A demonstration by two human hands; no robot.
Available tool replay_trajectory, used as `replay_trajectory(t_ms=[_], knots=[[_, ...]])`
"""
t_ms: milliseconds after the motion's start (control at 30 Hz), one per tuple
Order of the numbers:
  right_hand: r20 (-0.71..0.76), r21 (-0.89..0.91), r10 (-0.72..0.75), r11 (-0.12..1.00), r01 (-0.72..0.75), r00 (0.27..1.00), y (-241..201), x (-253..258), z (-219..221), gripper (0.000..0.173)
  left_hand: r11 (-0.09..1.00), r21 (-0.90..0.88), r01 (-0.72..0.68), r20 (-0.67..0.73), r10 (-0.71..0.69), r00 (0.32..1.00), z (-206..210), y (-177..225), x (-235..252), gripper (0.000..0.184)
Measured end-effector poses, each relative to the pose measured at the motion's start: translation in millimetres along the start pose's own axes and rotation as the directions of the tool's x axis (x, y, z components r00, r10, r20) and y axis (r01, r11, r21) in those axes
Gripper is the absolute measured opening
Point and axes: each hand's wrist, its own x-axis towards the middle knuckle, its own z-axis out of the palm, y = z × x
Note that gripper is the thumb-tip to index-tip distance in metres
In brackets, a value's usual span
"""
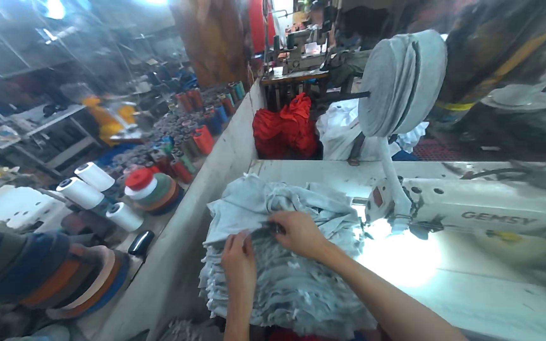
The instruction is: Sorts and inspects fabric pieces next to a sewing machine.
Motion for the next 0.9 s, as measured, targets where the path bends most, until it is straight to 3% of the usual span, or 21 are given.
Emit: replay_trajectory(t_ms=[133, 267, 367, 433, 600, 667, 767, 900], knots=[[-0.024, -0.073, -0.016, 0.997, 0.015, 1.0, -4, -7, -2, 0.032, 0.999, 0.042, -0.013, -0.02, 0.014, 1.0, -12, 3, -4, 0.016], [-0.068, -0.223, -0.185, 0.961, 0.166, 0.98, -10, -13, 12, 0.045, 1.0, 0.025, -0.02, -0.01, 0.02, 1.0, -24, 0, -14, 0.015], [-0.04, -0.284, -0.274, 0.925, 0.252, 0.961, -19, -13, 24, 0.033, 1.0, -0.006, 0.004, -0.008, -0.004, 1.0, -27, 2, -18, 0.018], [-0.105, -0.328, -0.356, 0.894, 0.305, 0.929, -21, -12, 35, 0.026, 1.0, -0.012, 0.023, -0.005, -0.023, 1.0, -30, 7, -20, 0.018], [-0.141, -0.3, -0.379, 0.897, 0.325, 0.915, -17, -18, 48, 0.026, 0.999, -0.036, 0.031, 0.007, -0.03, 1.0, -27, 8, -26, 0.016], [-0.284, -0.266, -0.326, 0.93, 0.252, 0.902, -5, -29, 49, 0.028, 0.994, -0.108, 0.009, 0.046, -0.004, 0.999, -28, 9, -24, 0.015], [-0.502, -0.127, -0.122, 0.99, 0.066, 0.856, 19, -51, 39, 0.034, 0.976, -0.181, -0.119, 0.093, 0.137, 0.986, -27, 20, -12, 0.015], [-0.562, -0.007, 0.065, 0.996, -0.084, 0.825, 46, -77, 28, 0.038, 0.925, -0.105, -0.366, 0.221, 0.381, 0.898, -8, 44, 24, 0.017]])
